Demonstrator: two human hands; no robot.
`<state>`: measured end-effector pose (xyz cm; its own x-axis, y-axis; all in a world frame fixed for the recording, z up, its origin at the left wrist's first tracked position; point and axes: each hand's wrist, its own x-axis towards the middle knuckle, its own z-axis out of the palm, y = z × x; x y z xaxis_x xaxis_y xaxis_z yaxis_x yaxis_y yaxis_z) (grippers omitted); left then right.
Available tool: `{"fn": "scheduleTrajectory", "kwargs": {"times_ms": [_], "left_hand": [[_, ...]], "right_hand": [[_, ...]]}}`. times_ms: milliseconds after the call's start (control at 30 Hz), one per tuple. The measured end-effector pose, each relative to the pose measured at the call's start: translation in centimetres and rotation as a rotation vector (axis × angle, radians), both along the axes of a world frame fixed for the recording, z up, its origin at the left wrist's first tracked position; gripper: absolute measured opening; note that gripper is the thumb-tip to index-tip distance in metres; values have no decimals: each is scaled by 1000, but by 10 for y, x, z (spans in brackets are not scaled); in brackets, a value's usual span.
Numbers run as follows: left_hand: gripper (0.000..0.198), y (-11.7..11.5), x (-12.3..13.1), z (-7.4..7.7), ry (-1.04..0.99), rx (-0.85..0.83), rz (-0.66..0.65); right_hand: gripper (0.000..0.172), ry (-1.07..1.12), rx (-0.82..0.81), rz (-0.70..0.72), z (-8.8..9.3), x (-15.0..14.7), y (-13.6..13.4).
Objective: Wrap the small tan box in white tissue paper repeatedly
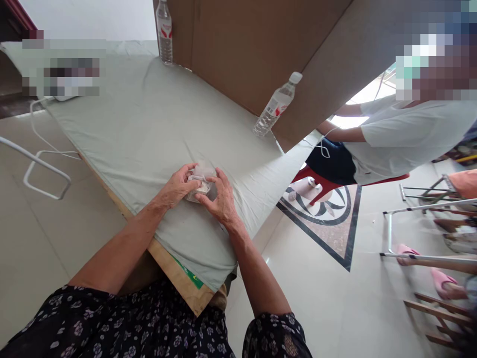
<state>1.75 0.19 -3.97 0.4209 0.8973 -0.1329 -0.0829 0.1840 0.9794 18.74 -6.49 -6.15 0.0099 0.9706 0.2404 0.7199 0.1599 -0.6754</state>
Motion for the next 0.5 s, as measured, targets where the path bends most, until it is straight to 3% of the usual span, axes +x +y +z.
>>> {"fn": "scheduleTrajectory", "kwargs": {"times_ms": [100,267,500], "left_hand": [[81,0,2,-5,8,37,31],[67,-6,5,-7,73,148,239],[31,-6,2,-4,240,190,180]], "right_hand": [[63,11,-16,10,-3,3,2],[68,34,-24,19,-6,5,2],[70,24,-32,32,-9,8,3]]}}
